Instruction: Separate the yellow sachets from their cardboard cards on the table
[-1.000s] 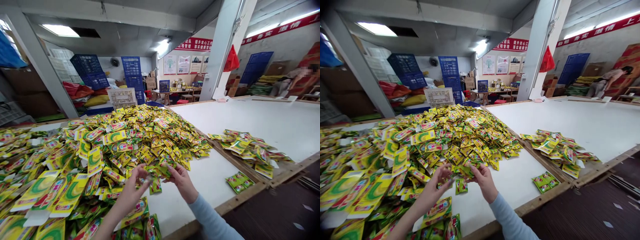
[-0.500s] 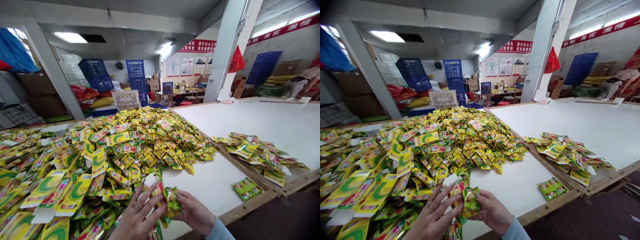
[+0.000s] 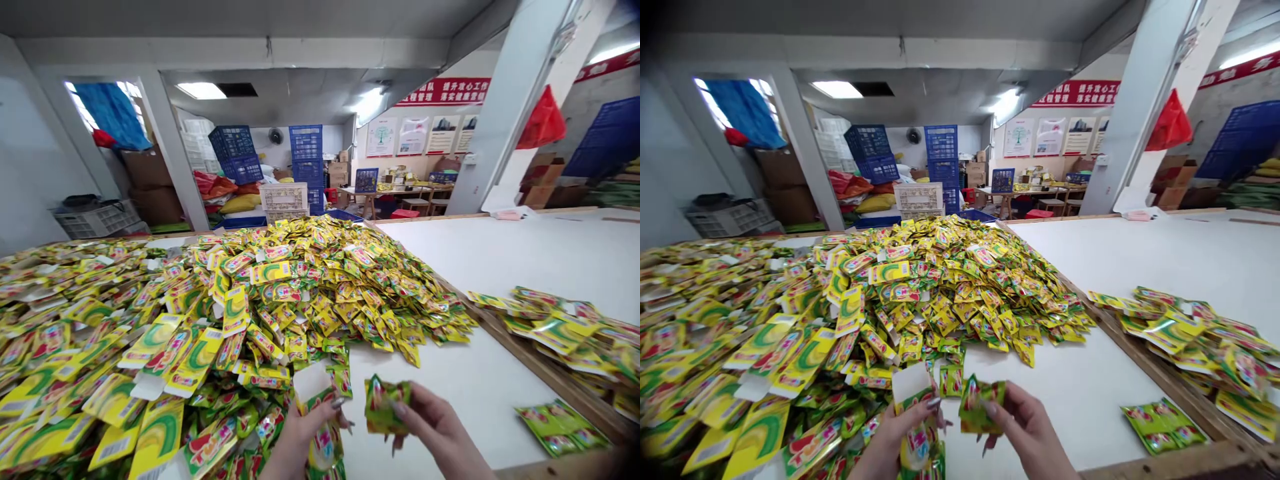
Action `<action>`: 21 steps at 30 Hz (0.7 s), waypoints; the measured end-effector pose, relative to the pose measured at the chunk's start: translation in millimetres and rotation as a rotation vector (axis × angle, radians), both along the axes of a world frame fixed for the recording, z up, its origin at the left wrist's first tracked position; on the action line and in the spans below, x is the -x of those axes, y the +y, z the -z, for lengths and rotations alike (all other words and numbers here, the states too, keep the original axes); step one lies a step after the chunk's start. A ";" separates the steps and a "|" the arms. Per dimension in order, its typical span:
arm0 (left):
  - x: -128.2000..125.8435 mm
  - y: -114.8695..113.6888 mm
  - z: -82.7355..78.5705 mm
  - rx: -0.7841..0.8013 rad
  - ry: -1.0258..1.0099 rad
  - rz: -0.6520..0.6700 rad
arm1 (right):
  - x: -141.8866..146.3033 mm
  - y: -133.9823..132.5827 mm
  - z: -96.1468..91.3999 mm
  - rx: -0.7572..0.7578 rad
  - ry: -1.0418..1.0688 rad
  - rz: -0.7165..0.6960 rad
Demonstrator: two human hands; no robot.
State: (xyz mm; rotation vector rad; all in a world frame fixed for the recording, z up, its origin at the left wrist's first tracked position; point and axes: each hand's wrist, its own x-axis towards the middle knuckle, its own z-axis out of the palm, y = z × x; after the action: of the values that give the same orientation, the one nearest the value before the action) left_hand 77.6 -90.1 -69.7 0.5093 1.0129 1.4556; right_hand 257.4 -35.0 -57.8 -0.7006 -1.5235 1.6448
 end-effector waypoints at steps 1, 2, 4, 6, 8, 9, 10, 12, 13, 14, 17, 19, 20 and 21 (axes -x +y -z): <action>-0.7 -1.2 0.5 -0.002 0.062 0.022 | -1.3 2.2 -6.9 -0.027 0.006 0.021; -2.6 -1.9 2.1 -0.006 0.121 0.050 | -0.7 3.3 -13.4 -0.053 0.017 0.038; -8.4 -2.0 7.6 -0.011 0.211 0.122 | 5.3 2.6 -24.3 -0.117 0.025 0.041; -13.7 -1.2 13.6 -0.040 0.269 0.231 | 13.8 -0.4 -32.6 -0.227 -0.024 0.008; -15.1 -0.5 19.1 -0.084 0.290 0.360 | 19.1 -3.7 -39.9 -0.414 -0.139 -0.016; -13.9 -0.5 21.5 -0.092 0.297 0.416 | 19.4 -4.9 -43.9 -0.508 -0.211 -0.030; -11.8 -0.7 23.4 -0.089 0.312 0.452 | 18.2 -5.7 -48.3 -0.586 -0.285 -0.046; -6.3 -1.6 25.3 -0.059 0.353 0.484 | 12.6 -6.5 -57.6 -0.674 -0.417 -0.095; -3.8 -1.9 24.6 -0.041 0.371 0.488 | 9.4 -6.7 -61.9 -0.695 -0.469 -0.130; -2.0 -2.0 22.7 -0.033 0.388 0.505 | 6.5 -7.0 -65.6 -0.715 -0.499 -0.162; -1.4 0.0 11.9 -0.065 0.403 0.616 | 2.2 -8.3 -70.1 -0.753 -0.455 -0.191; -3.7 1.9 5.2 -0.115 0.401 0.668 | 2.1 -8.8 -68.0 -0.751 -0.395 -0.177; -5.0 2.5 3.3 -0.131 0.400 0.671 | 2.1 -8.8 -66.2 -0.743 -0.385 -0.180; -6.3 2.7 2.5 -0.133 0.405 0.668 | 1.9 -8.4 -64.5 -0.727 -0.396 -0.189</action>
State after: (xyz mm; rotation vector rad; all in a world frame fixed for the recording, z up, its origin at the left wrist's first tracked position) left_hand 83.9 -87.3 -72.2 1.1501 0.9281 0.8341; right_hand 255.5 -43.4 6.7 -0.4937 -2.3451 0.9681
